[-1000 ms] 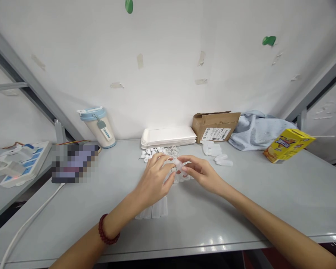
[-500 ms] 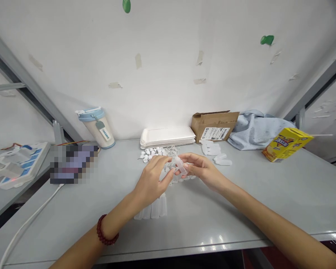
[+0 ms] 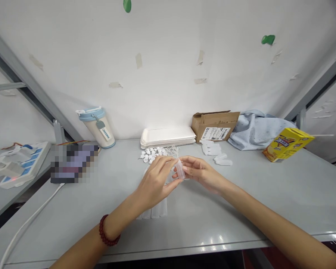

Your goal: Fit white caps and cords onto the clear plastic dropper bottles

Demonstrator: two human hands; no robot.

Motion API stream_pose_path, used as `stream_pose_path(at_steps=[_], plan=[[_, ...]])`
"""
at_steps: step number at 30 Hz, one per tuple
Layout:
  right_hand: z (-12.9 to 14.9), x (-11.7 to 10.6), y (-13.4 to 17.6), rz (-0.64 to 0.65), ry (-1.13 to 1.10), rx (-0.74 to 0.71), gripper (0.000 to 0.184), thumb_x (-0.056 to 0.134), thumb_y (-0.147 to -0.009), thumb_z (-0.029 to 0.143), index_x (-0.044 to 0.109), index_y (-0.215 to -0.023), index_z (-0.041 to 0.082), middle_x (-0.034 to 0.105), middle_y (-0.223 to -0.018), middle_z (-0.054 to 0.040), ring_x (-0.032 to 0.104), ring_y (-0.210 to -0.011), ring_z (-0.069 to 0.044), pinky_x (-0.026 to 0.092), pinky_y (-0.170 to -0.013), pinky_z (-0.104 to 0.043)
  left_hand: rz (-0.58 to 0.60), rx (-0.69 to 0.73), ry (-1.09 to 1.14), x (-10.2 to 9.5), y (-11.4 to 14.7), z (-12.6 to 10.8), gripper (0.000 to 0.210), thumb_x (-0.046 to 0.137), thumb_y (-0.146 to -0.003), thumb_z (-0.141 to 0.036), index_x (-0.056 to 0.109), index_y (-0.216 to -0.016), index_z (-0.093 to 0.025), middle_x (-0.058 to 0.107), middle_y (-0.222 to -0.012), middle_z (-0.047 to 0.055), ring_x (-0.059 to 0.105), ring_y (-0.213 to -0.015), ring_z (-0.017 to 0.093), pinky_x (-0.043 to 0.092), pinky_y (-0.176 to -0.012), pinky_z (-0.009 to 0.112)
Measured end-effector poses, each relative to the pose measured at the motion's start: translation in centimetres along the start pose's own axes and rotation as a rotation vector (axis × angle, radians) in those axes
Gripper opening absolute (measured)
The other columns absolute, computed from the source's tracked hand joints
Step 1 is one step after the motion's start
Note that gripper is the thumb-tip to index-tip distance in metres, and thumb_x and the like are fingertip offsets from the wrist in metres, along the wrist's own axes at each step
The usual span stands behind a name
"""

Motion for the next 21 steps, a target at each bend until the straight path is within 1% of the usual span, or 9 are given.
stream_pose_path(at_steps=[8,15,18,21], plan=[[0.13,0.20,0.03,-0.003,-0.024,0.005,0.033,0.060,-0.084,0.031,0.056,-0.115,0.019,0.066,-0.104,-0.0093,0.064,-0.096,-0.021,0.046,-0.089,-0.038,-0.042,0.016,0.006,-0.06,0.13,-0.18,0.037,0.058,-0.082,-0.020,0.048,-0.118,-0.017,0.058,-0.109,0.011,0.053,-0.103,0.024,0.047,-0.088,0.043],[0.09,0.18,0.05,0.000,-0.020,0.001,0.034,0.059,-0.084,0.032,0.056,-0.115,0.018,0.066,-0.106,-0.0104,0.063,-0.099,-0.021,0.046,-0.090,-0.038,-0.051,0.042,-0.045,-0.01,0.25,-0.37,0.033,0.059,-0.082,-0.020,0.051,-0.113,-0.014,0.060,-0.109,0.012,0.054,-0.103,0.024,0.049,-0.087,0.042],[0.05,0.16,0.02,0.003,0.018,-0.011,0.036,0.058,-0.085,0.034,0.055,-0.117,0.018,0.067,-0.104,-0.0105,0.063,-0.099,-0.021,0.045,-0.091,-0.040,-0.038,0.050,-0.077,0.15,0.28,-0.41,0.032,0.058,-0.083,-0.021,0.051,-0.113,-0.015,0.060,-0.110,0.013,0.054,-0.103,0.025,0.049,-0.086,0.044],[0.18,0.33,0.05,0.007,0.083,-0.025,0.038,0.058,-0.085,0.034,0.053,-0.119,0.018,0.068,-0.101,-0.0100,0.063,-0.098,-0.021,0.046,-0.089,-0.040,-0.026,0.053,-0.099,0.28,0.27,-0.47,0.034,0.056,-0.083,-0.020,0.049,-0.116,-0.016,0.057,-0.115,0.014,0.052,-0.109,0.026,0.047,-0.089,0.046]])
Point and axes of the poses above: each hand's wrist, its own y-axis away from the middle knuckle, its own x-axis out of the palm, z = x × y, the point moved 9 cm from there along -y, towards the middle knuckle
